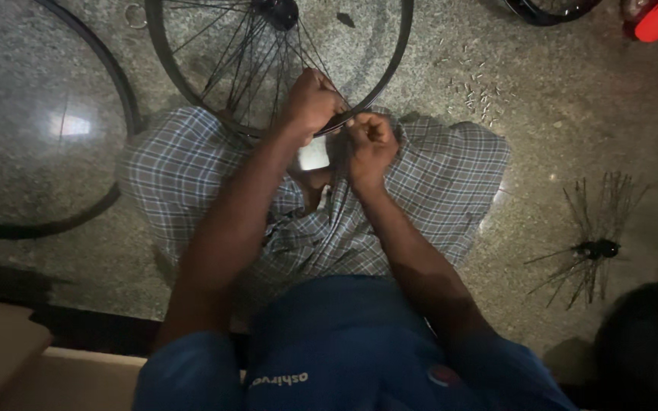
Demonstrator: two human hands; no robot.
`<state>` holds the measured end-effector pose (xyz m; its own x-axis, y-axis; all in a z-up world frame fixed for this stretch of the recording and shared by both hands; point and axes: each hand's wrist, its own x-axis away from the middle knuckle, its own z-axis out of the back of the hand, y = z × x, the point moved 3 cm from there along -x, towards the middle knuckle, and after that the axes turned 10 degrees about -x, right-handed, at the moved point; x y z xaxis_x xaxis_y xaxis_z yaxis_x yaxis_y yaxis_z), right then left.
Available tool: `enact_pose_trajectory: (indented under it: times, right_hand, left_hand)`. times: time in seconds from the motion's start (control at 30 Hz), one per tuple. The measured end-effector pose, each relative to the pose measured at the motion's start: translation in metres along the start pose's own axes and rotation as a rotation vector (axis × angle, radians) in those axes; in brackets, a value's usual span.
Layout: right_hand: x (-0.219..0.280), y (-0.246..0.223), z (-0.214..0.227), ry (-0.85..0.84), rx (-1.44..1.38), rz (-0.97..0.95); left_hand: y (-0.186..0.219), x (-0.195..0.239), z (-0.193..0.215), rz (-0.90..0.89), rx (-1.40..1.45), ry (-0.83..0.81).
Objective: The person sits on the floor and laces a bicycle wheel by inserting spokes into the rim and hub. They use their hands to thread the spoke ends through the rim holes and then secure them with nipples, repeating this process for multiple spokes around the wheel.
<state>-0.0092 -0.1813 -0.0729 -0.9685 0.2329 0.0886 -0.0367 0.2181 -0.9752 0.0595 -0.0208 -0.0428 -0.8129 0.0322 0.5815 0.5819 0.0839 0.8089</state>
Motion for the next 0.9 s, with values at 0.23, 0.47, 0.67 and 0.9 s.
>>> enact_pose_trajectory:
  times: [0.23, 0.47, 0.67, 0.9]
  right_hand:
    - [0.002, -0.003, -0.008, -0.061, -0.045, 0.046]
    - [-0.007, -0.017, -0.008, -0.07, -0.039, 0.059]
    - [-0.008, -0.016, -0.006, -0.128, 0.063, 0.031]
    - [-0.015, 0.007, 0.007, -0.206, 0.13, 0.111]
  left_hand:
    - [0.007, 0.003, 0.002, -0.043, -0.054, 0.015]
    - [-0.008, -0.004, 0.001, 0.008, 0.005, -0.003]
    - [-0.01, -0.004, 0.001, -0.021, -0.033, -0.005]
    - [-0.017, -0.008, 0.0, -0.089, -0.093, 0.004]
